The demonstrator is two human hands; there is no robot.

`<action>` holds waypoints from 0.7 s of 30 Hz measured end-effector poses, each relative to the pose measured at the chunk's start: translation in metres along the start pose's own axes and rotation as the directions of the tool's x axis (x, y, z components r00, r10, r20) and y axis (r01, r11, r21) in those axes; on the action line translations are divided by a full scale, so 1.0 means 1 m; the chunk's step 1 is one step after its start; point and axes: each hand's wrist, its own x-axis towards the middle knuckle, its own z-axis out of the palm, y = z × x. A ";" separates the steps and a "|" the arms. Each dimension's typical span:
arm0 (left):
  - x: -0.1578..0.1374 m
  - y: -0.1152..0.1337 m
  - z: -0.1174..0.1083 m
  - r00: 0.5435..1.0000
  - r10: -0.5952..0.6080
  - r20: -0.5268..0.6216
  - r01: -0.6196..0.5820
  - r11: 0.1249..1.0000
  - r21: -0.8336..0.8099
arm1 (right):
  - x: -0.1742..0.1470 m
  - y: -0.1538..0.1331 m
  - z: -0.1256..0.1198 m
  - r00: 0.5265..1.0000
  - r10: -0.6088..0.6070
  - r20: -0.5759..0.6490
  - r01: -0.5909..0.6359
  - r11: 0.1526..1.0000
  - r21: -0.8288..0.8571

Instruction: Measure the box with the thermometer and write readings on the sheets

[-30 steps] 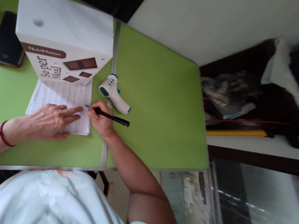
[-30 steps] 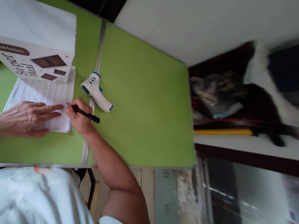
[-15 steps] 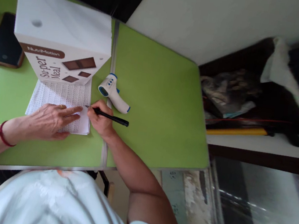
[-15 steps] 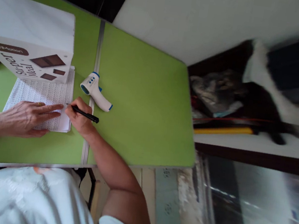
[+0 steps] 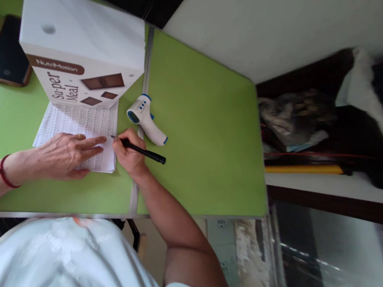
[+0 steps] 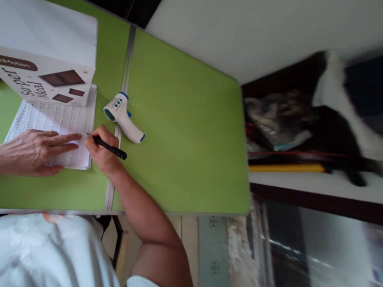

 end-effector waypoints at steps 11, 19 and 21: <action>0.000 0.000 -0.001 0.999 -0.010 0.036 0.010 1.000 -0.005 | 0.000 0.004 0.001 0.997 0.052 -0.052 -0.051 0.998 0.025; 0.000 0.000 0.000 0.999 -0.023 0.023 0.025 0.998 -0.054 | 0.000 0.003 0.001 0.998 0.041 -0.046 -0.040 0.999 0.033; 0.000 0.000 0.000 0.999 -0.021 0.026 0.022 0.998 -0.058 | 0.000 0.004 0.000 0.998 0.047 -0.049 -0.045 0.998 0.032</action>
